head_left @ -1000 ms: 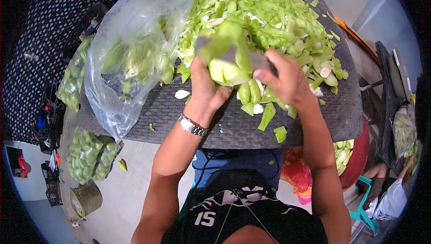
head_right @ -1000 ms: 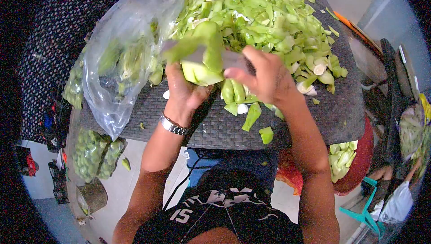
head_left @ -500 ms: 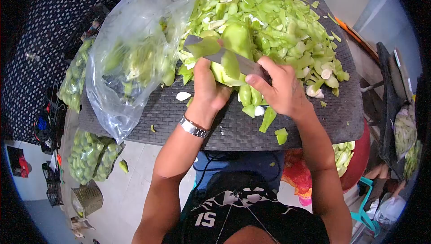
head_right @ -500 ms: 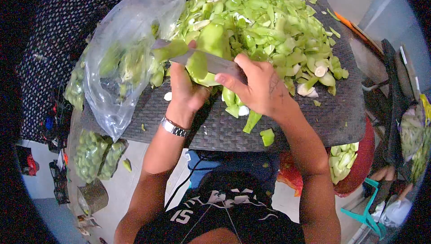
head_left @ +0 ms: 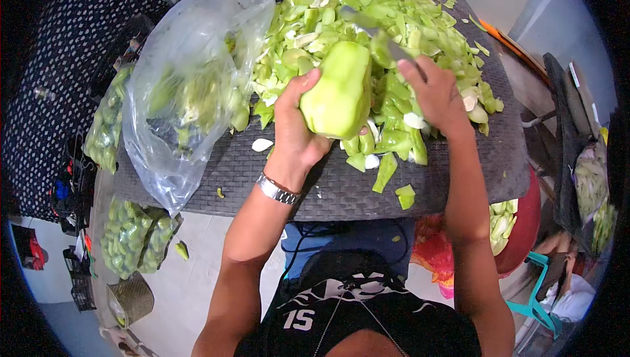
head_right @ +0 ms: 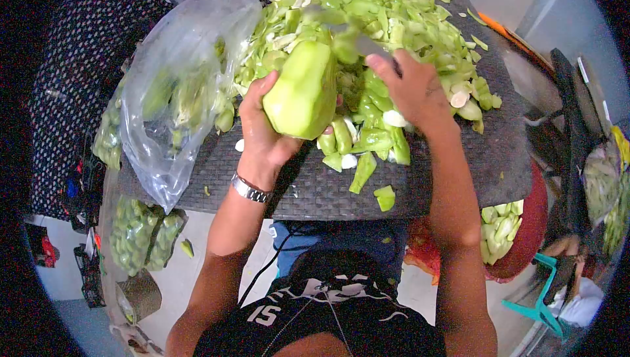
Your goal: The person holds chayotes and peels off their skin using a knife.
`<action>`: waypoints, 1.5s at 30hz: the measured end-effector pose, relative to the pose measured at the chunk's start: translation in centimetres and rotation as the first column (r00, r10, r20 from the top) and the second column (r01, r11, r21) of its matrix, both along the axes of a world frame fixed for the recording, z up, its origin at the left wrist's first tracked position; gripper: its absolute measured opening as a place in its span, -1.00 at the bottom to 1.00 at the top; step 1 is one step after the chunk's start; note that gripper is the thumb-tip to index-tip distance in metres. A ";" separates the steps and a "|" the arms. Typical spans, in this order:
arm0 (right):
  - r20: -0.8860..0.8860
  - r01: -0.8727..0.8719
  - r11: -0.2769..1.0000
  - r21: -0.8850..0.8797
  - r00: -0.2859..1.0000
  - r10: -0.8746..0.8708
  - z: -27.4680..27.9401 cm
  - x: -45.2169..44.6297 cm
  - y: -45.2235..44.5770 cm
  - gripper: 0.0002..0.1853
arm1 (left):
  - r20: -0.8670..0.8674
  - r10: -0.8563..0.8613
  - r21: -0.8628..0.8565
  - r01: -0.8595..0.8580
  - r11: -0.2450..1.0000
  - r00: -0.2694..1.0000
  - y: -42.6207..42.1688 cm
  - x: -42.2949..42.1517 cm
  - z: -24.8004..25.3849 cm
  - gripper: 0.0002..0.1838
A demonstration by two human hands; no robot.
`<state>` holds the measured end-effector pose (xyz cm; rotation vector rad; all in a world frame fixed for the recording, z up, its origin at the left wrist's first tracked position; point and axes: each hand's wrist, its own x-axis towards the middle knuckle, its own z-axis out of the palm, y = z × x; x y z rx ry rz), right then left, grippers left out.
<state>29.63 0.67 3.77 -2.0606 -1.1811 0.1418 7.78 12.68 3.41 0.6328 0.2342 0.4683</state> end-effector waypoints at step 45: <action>0.396 -0.379 0.913 0.155 0.870 0.294 -1.0 -9.1 0.3 -0.01 | 0.075 0.166 -0.102 -0.158 0.982 0.983 1.2 0.4 -2.7 -0.38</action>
